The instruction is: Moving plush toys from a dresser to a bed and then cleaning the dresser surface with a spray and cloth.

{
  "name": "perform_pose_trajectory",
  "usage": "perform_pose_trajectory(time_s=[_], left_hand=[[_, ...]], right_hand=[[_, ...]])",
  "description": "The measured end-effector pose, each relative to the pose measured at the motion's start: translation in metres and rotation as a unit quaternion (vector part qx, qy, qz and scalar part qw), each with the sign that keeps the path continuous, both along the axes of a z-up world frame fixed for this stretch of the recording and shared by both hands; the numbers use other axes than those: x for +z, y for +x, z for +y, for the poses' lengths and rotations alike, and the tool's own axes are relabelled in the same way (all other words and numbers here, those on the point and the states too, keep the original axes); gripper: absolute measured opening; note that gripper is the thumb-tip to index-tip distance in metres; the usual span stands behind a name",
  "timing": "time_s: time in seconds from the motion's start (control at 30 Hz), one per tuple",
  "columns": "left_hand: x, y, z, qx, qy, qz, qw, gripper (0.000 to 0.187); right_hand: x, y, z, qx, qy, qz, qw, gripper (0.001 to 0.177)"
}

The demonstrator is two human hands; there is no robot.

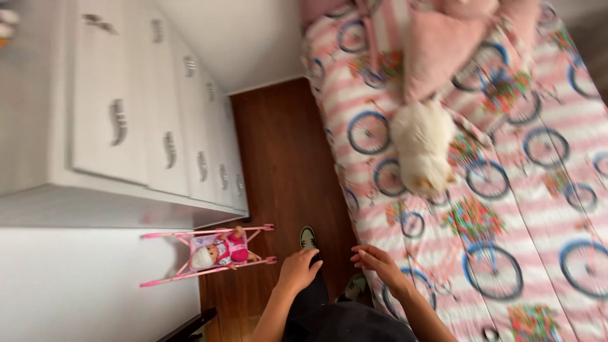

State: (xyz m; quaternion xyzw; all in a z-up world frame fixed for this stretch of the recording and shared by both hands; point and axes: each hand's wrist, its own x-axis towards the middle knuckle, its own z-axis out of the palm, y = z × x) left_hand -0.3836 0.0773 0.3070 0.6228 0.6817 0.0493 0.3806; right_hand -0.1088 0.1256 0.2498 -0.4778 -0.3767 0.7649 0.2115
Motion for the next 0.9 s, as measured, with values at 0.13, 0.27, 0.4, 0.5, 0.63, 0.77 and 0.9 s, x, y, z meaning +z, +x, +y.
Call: perform_pose_trajectory(time_s=[0.13, 0.27, 0.4, 0.5, 0.63, 0.77, 0.9], left_hand=[[0.037, -0.054, 0.023, 0.093, 0.037, -0.017, 0.995, 0.039], [0.047, -0.124, 0.045, 0.141, 0.175, -0.024, 0.974, 0.034], [0.061, -0.195, 0.076, 0.187, 0.231, 0.0, 0.955, 0.03], [0.092, -0.237, 0.096, 0.197, 0.285, -0.02, 0.938, 0.027], [0.151, -0.278, 0.116, 0.212, 0.324, -0.022, 0.922, 0.024], [0.214, -0.314, 0.128, 0.245, 0.413, -0.043, 0.876, 0.02], [0.248, -0.349, 0.138, 0.291, 0.465, -0.02, 0.836, 0.015]], right_hand=[[0.032, -0.062, 0.043, 0.053, -0.009, -0.003, 0.999, 0.041], [0.049, -0.13, 0.097, 0.084, 0.003, 0.014, 0.996, 0.039], [0.071, -0.201, 0.152, 0.104, 0.025, -0.034, 0.994, 0.036], [0.098, -0.255, 0.189, 0.117, 0.077, -0.008, 0.99, 0.035], [0.109, -0.31, 0.219, 0.142, 0.065, 0.0, 0.988, 0.035], [0.127, -0.369, 0.257, 0.196, 0.083, 0.008, 0.977, 0.035], [0.134, -0.436, 0.31, 0.261, 0.113, 0.037, 0.958, 0.035]])
